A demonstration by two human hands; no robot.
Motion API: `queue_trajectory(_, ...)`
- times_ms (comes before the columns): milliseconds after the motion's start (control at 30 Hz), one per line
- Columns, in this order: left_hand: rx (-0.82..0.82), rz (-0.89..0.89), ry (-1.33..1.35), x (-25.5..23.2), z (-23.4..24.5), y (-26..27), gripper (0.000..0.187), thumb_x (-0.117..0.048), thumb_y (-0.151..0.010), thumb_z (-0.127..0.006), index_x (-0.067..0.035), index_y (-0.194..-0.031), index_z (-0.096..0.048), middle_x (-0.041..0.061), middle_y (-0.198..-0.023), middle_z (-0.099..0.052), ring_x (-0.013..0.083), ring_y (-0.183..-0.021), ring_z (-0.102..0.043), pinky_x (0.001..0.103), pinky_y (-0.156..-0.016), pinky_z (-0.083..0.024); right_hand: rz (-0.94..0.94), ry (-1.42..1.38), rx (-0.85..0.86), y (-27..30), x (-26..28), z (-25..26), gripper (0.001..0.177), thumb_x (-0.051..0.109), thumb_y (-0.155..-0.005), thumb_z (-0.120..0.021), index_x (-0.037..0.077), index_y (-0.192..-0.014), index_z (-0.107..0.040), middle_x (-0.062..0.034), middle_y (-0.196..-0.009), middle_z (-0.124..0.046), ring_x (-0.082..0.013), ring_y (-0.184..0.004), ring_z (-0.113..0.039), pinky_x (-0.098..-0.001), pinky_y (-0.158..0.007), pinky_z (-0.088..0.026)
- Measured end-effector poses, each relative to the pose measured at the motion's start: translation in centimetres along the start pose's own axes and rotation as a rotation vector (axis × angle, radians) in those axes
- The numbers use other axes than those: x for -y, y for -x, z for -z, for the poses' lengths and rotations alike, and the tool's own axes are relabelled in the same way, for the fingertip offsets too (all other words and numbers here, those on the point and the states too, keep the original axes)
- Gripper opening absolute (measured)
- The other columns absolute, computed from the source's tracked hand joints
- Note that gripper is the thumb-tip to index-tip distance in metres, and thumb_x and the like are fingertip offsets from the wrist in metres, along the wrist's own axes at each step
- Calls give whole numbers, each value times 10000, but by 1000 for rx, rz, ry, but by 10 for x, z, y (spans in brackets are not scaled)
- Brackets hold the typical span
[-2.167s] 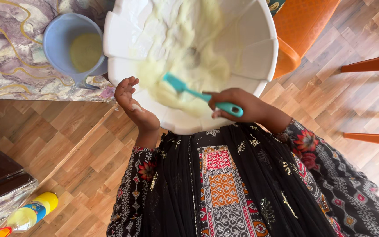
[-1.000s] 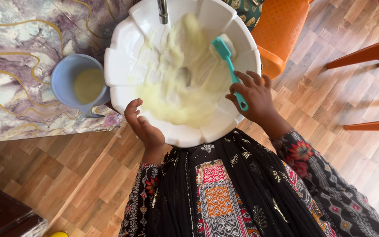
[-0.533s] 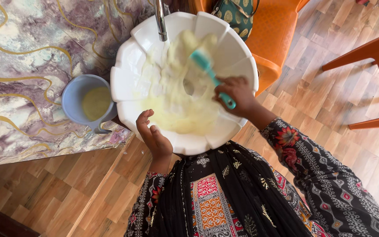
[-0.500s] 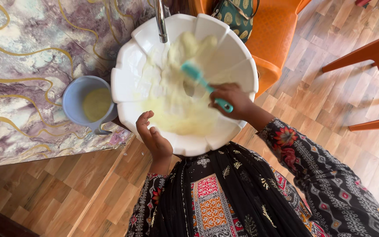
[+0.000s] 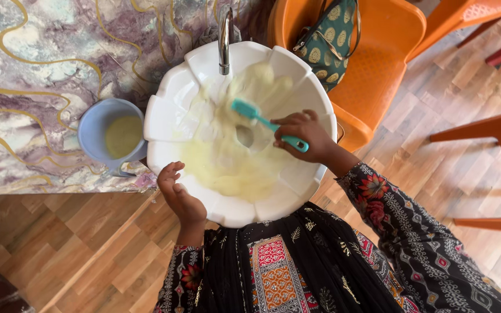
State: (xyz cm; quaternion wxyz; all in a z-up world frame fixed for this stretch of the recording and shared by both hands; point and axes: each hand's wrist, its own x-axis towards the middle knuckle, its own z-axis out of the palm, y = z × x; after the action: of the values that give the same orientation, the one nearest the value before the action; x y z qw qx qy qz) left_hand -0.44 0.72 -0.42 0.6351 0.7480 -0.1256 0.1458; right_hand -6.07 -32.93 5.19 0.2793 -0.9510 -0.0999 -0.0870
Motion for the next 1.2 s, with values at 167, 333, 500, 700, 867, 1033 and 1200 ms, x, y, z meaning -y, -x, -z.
queue_trajectory(167,-113,22,66,-1,-3,2,638,-584,-1099,-330,-26,-1390,-432,138,-1322,-570,251,-1237,-573,415,-1071,-428,24,-51,-52,-7,-11,-1,160,315,-930,-741,177,-954,-663,-95,-1413,-634,-310,-1213,-596,-521,-1040,-377)
queue_trajectory(333,-133,-21,40,-3,-5,0,583,-515,-1103,-345,-31,-1422,-405,137,-1301,-569,246,-1213,-588,396,-1036,-457,131,-204,170,-17,-17,7,132,264,-902,-749,159,-954,-687,-74,-1335,-694,-297,-1155,-641,-532,-1029,-353)
queue_trajectory(500,-131,2,-4,-10,-8,1,511,-426,-1114,-361,-24,-1427,-411,140,-1315,-560,237,-1203,-594,385,-1025,-466,124,-91,-117,-22,-28,-7,163,272,-901,-757,151,-970,-672,-129,-1314,-656,-348,-1190,-610,-535,-1011,-375)
queue_trajectory(700,-192,-15,-13,-18,-13,-1,496,-389,-1108,-402,-23,-1442,-394,135,-1308,-568,220,-1169,-591,371,-1002,-478,329,-305,192,-32,-37,-4,115,237,-896,-763,188,-951,-675,-97,-1277,-685,-339,-1186,-644,-510,-964,-419)
queue_trajectory(867,-199,-14,-1,-17,-16,1,481,-308,-1081,-431,-25,-1467,-388,135,-1318,-566,210,-1168,-572,364,-1009,-463,201,-175,-64,-49,-31,-9,152,218,-894,-782,160,-973,-665,-164,-1394,-641,-363,-1067,-674,-481,-919,-435)
queue_trajectory(1033,-172,-22,9,-21,-17,3,482,-265,-1061,-448,-21,-1472,-392,134,-1322,-560,208,-1158,-555,349,-995,-436,521,-727,552,-59,-33,-16,189,297,-954,-754,205,-1048,-619,-67,-1134,-673,-358,-1331,-601,-405,-924,-512)
queue_trajectory(1200,-130,-14,17,-18,-16,2,476,-270,-1074,-433,-5,-1469,-399,133,-1304,-571,206,-1148,-569,348,-1023,-452,496,-193,28,-82,-35,-16,194,245,-863,-793,152,-991,-681,-166,-1359,-680,-345,-972,-677,-462,-834,-460)
